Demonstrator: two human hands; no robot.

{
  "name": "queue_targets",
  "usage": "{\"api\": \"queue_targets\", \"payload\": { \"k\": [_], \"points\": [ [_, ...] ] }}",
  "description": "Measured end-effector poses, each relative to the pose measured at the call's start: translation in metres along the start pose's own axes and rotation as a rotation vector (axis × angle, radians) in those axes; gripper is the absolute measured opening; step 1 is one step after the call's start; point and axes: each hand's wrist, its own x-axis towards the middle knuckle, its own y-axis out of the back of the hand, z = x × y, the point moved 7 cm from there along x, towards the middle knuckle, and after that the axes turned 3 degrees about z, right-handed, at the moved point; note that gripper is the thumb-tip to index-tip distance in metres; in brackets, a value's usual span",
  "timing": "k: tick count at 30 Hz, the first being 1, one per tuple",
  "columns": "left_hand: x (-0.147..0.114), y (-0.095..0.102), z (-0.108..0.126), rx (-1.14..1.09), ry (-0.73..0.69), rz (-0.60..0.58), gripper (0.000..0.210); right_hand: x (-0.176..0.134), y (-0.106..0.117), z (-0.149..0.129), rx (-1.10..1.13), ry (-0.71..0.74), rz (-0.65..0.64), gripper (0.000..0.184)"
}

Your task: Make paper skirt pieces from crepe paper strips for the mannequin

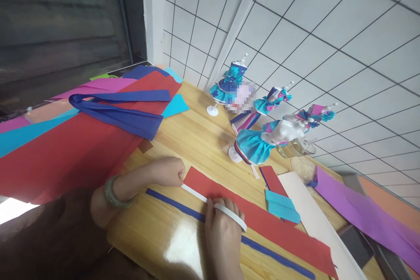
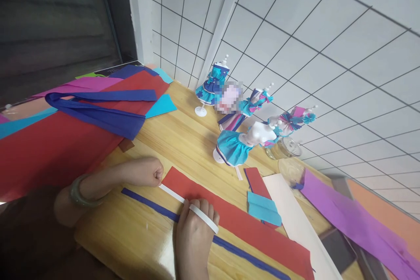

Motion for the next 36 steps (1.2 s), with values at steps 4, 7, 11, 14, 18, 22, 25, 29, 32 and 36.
{"api": "queue_targets", "payload": {
  "k": [4,7,11,14,18,22,25,29,32,36],
  "points": [
    [0.000,0.000,0.000,0.013,0.007,0.013,0.016,0.000,0.000,0.000,0.004,0.002,0.009,0.025],
    [0.000,0.000,0.001,0.026,-0.005,0.021,0.015,-0.001,-0.001,0.000,0.012,0.010,0.013,0.025],
    [-0.001,0.001,0.003,0.059,-0.001,0.026,0.014,-0.002,-0.002,0.000,0.016,0.013,0.017,0.026],
    [-0.001,0.002,0.006,0.078,-0.008,0.032,0.014,-0.001,-0.002,0.000,0.017,0.015,0.019,0.026],
    [-0.003,0.004,0.009,0.101,-0.014,0.031,0.014,-0.001,-0.003,0.001,0.005,0.016,0.003,0.027],
    [-0.003,0.004,0.009,0.111,0.003,0.037,0.012,-0.001,-0.003,-0.001,-0.022,0.022,0.013,0.029],
    [-0.003,0.003,0.007,0.126,0.032,0.040,0.009,-0.001,-0.002,-0.002,-0.016,0.023,0.034,0.028],
    [-0.004,0.002,0.006,0.156,0.049,0.044,0.007,-0.001,-0.002,-0.002,-0.019,0.014,0.024,0.024],
    [-0.005,0.004,0.009,0.172,0.048,0.053,0.008,-0.001,-0.002,-0.002,-0.021,0.006,0.018,0.022],
    [-0.005,0.006,0.011,0.185,0.035,0.066,0.010,0.000,-0.002,-0.003,-0.030,0.016,0.034,0.022]
  ]
}}
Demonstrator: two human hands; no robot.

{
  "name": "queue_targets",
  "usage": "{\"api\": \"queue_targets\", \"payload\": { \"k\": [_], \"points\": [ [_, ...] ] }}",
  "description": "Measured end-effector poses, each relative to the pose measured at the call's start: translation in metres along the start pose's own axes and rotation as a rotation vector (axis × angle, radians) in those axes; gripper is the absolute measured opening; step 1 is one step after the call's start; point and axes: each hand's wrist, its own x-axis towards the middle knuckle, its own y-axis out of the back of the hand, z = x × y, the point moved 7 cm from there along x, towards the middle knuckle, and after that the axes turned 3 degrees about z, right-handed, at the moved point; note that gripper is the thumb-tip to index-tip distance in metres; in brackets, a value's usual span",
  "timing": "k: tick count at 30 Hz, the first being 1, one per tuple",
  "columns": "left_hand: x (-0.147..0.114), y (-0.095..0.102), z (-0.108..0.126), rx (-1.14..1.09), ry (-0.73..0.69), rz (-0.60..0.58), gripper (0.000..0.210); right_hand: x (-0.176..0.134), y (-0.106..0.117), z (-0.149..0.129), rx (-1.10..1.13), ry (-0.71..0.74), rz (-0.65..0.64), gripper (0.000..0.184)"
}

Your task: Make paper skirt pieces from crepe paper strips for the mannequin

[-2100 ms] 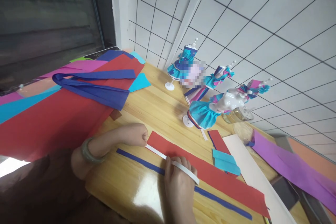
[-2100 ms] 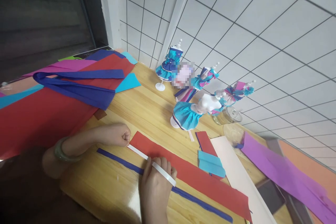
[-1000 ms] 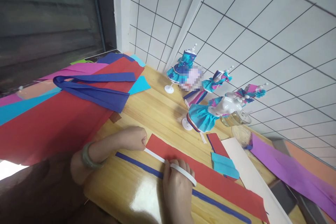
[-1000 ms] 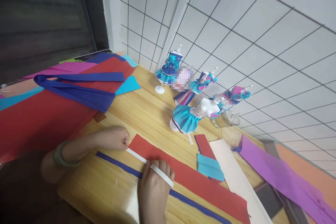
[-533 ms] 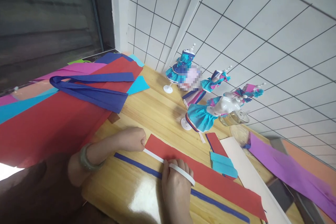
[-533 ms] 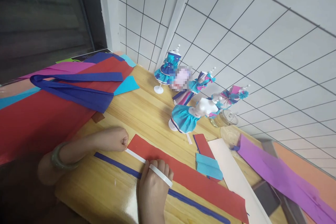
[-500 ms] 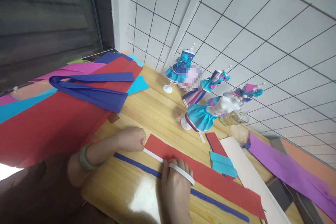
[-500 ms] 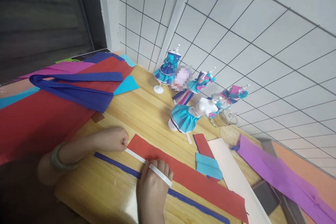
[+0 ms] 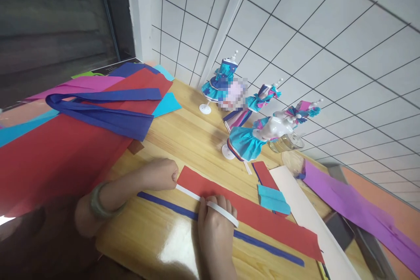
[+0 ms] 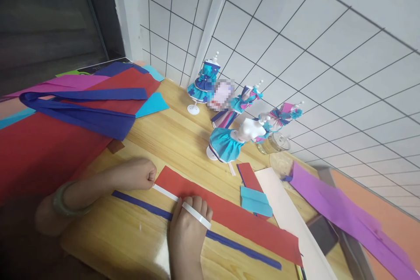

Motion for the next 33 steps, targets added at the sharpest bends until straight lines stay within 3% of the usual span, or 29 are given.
{"api": "queue_targets", "payload": {
  "k": [27,33],
  "points": [
    [0.005,-0.010,-0.008,-0.058,-0.016,-0.015,0.014,0.000,-0.012,0.001,-0.094,-0.008,-0.062,0.013],
    [0.007,-0.008,-0.019,-0.018,0.076,-0.048,0.025,0.002,-0.013,0.001,-0.122,-0.034,-0.068,0.013]
  ]
}}
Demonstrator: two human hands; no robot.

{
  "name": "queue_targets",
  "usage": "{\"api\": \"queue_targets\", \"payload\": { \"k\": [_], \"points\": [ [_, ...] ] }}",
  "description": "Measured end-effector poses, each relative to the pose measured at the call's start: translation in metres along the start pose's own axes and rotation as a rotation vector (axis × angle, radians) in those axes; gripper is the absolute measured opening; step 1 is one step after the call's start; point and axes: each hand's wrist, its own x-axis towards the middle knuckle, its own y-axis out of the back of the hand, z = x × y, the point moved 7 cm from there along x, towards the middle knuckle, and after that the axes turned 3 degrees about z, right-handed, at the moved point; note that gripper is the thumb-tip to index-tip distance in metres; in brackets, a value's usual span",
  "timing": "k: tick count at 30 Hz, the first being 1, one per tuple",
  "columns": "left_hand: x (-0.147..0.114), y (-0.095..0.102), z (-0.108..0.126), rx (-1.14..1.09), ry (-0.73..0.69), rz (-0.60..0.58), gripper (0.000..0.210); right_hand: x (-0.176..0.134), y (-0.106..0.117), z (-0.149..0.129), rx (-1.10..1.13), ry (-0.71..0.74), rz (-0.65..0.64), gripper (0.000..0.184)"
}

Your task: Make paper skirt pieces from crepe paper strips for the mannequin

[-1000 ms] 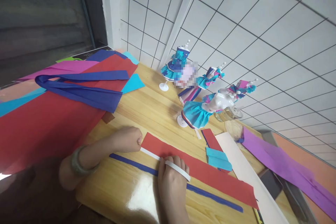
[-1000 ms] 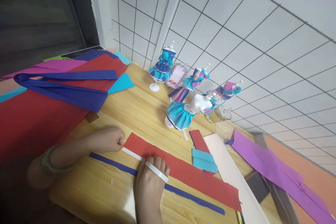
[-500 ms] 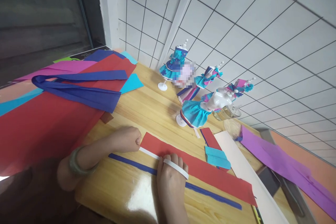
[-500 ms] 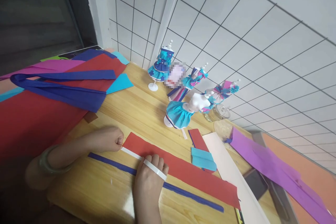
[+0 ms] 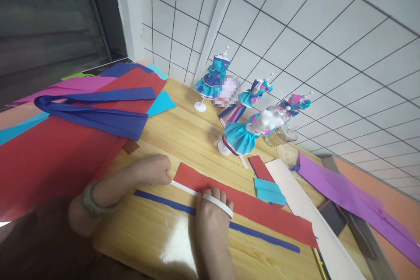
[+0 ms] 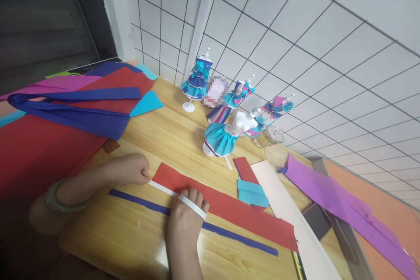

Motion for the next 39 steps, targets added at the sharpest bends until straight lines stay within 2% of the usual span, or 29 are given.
{"api": "queue_targets", "payload": {
  "k": [4,6,9,11,14,17,24,32,39],
  "points": [
    [0.001,-0.001,-0.012,-0.052,0.076,-0.083,0.022,0.000,0.001,-0.001,-0.016,0.003,0.004,0.013],
    [0.002,0.005,-0.008,-0.042,0.033,-0.011,0.016,-0.001,0.001,-0.001,-0.020,0.000,0.003,0.013],
    [-0.001,0.017,0.018,-0.087,-0.159,0.197,0.009,-0.001,0.002,-0.001,-0.021,-0.003,0.010,0.015],
    [-0.007,0.014,0.039,-0.187,-0.293,0.254,0.013,-0.001,0.003,-0.001,-0.020,0.001,0.011,0.015],
    [-0.017,-0.004,0.067,-0.273,-0.473,0.189,0.017,-0.001,0.004,-0.003,-0.028,0.018,0.010,0.015],
    [-0.021,-0.024,0.079,-0.222,-0.565,0.130,0.018,-0.001,0.006,-0.004,-0.034,0.031,0.017,0.015],
    [-0.011,-0.039,0.080,-0.033,-0.565,0.196,0.015,-0.005,0.007,-0.001,0.008,0.023,-0.015,0.016],
    [-0.011,-0.041,0.079,-0.027,-0.562,0.197,0.015,-0.009,0.016,0.000,0.031,0.077,-0.004,0.016],
    [-0.009,-0.044,0.077,-0.013,-0.573,0.233,0.023,-0.011,0.019,0.001,0.073,0.064,0.020,0.023]
  ]
}}
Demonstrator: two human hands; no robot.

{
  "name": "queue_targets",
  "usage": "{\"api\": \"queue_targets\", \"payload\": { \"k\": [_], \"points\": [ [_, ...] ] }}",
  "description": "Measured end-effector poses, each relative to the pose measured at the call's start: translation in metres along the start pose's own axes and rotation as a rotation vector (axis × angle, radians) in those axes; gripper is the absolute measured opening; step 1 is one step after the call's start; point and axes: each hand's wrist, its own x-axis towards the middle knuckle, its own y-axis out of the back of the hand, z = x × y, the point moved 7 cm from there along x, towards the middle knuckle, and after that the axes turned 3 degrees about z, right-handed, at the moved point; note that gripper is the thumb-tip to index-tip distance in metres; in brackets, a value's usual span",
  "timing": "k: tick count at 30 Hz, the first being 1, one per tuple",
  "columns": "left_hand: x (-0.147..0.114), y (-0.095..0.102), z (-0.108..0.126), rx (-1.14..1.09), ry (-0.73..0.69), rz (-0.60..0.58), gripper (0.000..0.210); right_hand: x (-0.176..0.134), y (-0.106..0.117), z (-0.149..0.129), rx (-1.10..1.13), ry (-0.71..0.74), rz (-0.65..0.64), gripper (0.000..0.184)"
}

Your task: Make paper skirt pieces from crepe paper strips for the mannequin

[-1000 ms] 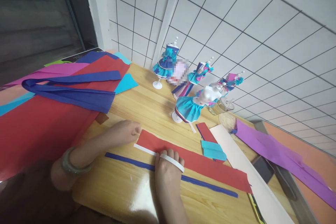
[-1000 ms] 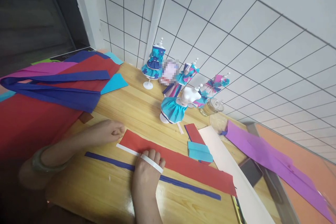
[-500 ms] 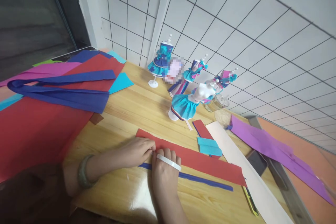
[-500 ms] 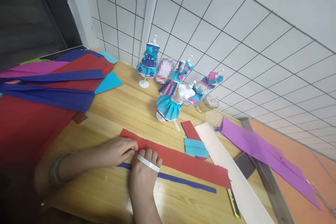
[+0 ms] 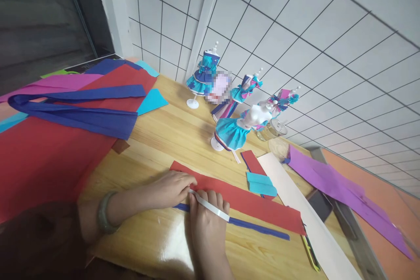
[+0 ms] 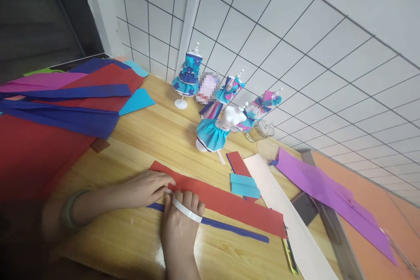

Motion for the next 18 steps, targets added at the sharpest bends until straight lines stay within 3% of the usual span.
{"api": "queue_targets", "payload": {
  "k": [6,10,14,18],
  "points": [
    [0.002,0.003,0.002,0.007,0.019,-0.012,0.027,-0.002,0.008,0.016,-0.019,-0.049,0.094,0.027],
    [0.002,0.004,0.002,0.004,0.034,-0.030,0.028,-0.008,0.001,0.026,0.136,-0.081,0.086,0.023],
    [0.001,0.004,0.000,0.010,0.029,-0.013,0.029,-0.012,0.000,0.034,0.245,-0.129,0.167,0.021],
    [0.001,0.004,0.000,-0.019,0.043,-0.006,0.028,-0.013,0.003,0.033,0.279,-0.074,0.202,0.019]
  ]
}}
